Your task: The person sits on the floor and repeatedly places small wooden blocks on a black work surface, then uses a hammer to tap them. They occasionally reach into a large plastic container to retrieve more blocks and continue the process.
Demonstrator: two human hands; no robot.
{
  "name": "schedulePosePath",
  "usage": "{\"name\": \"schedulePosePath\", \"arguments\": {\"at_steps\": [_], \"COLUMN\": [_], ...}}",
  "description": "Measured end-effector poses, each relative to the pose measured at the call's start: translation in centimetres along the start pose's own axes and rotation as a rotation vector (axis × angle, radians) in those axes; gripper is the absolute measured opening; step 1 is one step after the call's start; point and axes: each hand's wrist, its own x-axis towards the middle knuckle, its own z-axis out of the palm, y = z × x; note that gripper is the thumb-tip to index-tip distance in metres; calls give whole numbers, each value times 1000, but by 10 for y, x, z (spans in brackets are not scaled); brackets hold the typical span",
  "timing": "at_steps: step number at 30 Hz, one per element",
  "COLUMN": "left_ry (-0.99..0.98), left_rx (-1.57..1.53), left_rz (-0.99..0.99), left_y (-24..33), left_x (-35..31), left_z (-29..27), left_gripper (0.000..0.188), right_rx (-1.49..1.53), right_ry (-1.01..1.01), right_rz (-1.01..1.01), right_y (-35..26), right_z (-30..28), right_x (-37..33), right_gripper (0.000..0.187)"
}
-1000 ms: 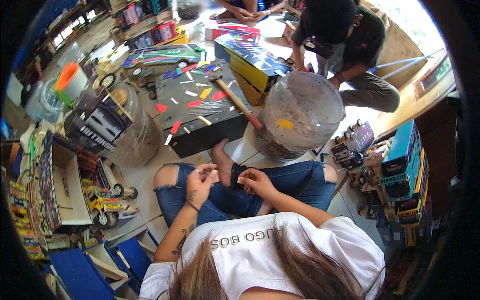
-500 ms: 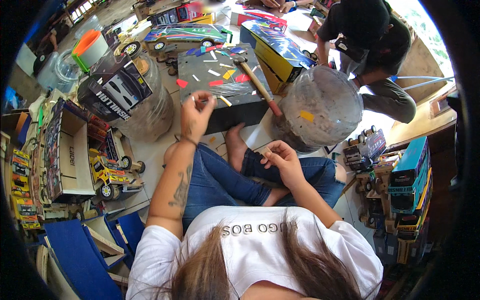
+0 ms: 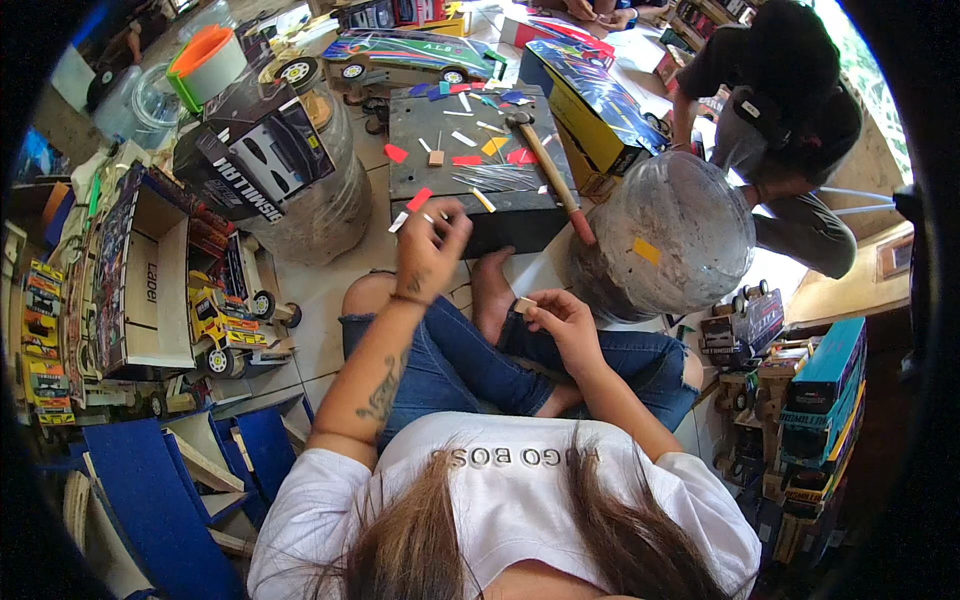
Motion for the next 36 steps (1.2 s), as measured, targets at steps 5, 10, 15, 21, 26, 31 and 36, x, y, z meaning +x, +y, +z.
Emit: {"name": "schedulePosePath", "arguments": {"at_steps": [5,10,15,21,26,31,36], "left_ry": [-354,-89,119,181,122,104,91], "left_rx": [-306,-541,-252,233,228,202,195], "left_rz": [-155,-287,-71,278,265,270,283], "left_y": [12,-16,-26,-23,-26,-26,-27], "left_x": [-35,3,31,33,31,31,31], "left_z": [12,5,13,11,7,4,2], "left_gripper": [24,12,11,10,12,12,13], "right_rx": [-213,-754,-1499,-1461,-1319,-1346,-1121], "right_ry": [-53,-78,-8,-164,-220,-264,-195], "right_rz": [-195,-516,-696,-400,-527,-503,-434], "right_y": [-10,-52,-72,-74,-77,-75,-78], "right_z": [23,28,30,30,20,23,18], "right_x": [47,124,198,230,227,229,235], "right_gripper": [18,26,27,17,14,16,20]}}
